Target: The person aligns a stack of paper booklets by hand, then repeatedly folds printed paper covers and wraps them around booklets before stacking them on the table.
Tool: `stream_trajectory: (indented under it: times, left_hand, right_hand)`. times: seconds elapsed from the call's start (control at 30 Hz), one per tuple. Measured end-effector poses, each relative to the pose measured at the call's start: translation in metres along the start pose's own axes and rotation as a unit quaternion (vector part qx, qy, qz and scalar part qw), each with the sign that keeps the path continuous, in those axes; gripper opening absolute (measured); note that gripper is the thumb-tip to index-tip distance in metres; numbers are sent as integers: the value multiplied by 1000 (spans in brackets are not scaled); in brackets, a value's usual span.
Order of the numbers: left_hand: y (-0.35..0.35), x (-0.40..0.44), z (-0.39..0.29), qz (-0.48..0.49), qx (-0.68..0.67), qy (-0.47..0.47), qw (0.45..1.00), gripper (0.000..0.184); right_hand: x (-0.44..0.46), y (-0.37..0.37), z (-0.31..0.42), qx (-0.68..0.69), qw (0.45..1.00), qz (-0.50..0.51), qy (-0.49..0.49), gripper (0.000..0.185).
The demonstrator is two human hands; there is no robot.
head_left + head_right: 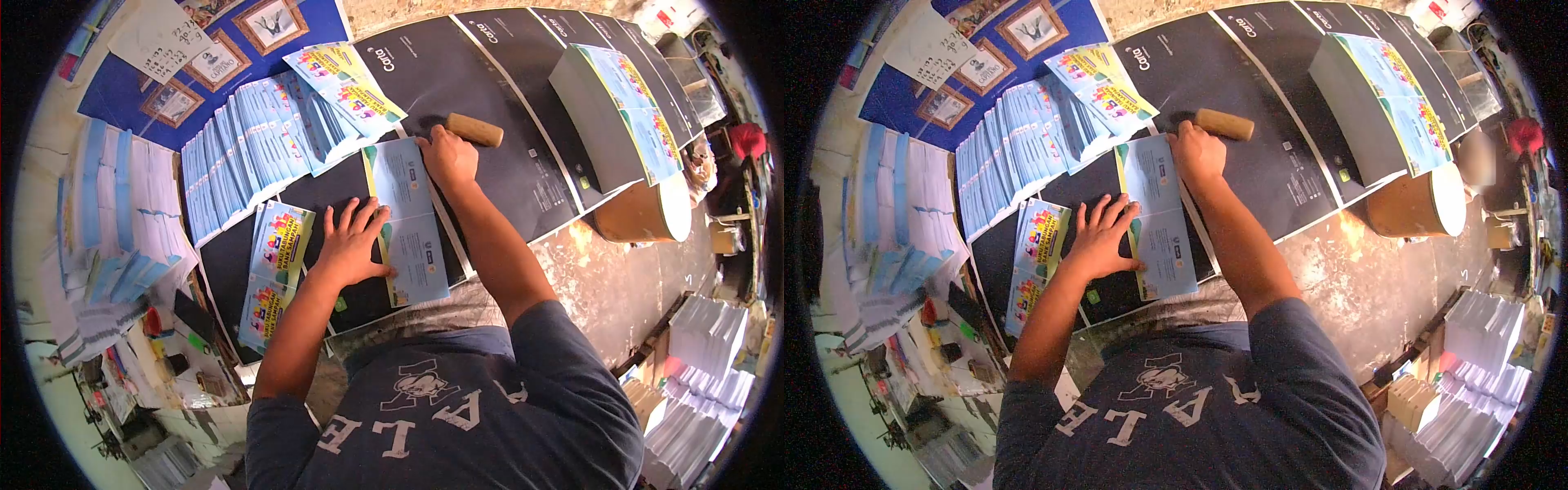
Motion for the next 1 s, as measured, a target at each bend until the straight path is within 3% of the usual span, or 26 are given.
stream_trajectory:
  times: [0.23,0.3,0.33,0.5,0.53,0.57,0.63,0.7,0.77,0.83,0.87,0.9,0.97,1.0]
  left_hand:
    - [-4,-1,-3,22,14,-9,1000,117]
    - [-5,0,-2,19,20,-12,1000,118]
    - [-1,-1,-2,21,21,-15,999,118]
    - [0,-1,-1,43,25,-22,999,119]
    - [3,-1,0,35,17,-14,999,118]
    - [3,-2,1,27,11,-6,1000,117]
    - [6,-5,3,14,6,-6,1000,115]
    - [7,-7,3,-18,-7,25,1000,112]
    - [11,-16,-4,-35,-10,28,999,110]
    - [19,-26,-15,-61,-29,32,997,108]
    - [24,-28,-16,-72,-42,36,996,105]
    - [25,-30,-16,-72,-57,30,995,105]
    - [25,-33,-17,-72,-50,22,996,103]
    - [15,-38,-16,-121,-73,17,990,102]
  right_hand:
    - [7,-1,-2,18,999,19,28,37]
    - [1,3,-6,1,999,29,-18,46]
    - [-13,-7,-8,-1,999,33,-14,46]
    - [-151,-20,-26,-25,971,139,-193,57]
    - [-180,-31,-27,-24,965,193,-174,58]
    - [-203,-29,-34,-13,958,175,-225,61]
    - [-224,-35,-34,-30,956,174,-235,67]
    - [-226,-43,-40,80,975,167,-121,75]
    - [-237,-44,-42,131,974,148,-114,86]
    - [-241,-41,-46,344,923,173,17,84]
    - [-244,-40,-50,383,894,194,129,77]
    - [-244,-34,-50,383,894,196,127,77]
    - [-236,-20,-57,444,857,196,174,54]
    - [-229,-39,-40,457,846,218,171,41]
Point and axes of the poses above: each hand's wrist, its own x-axis towards the middle knuckle, its own y-axis out of the palm, z = x × y, the point moved 8 cm from there along x, towards the middle knuckle, and after that the axes turned 5 degrees about -z, right-handed, at the moved point
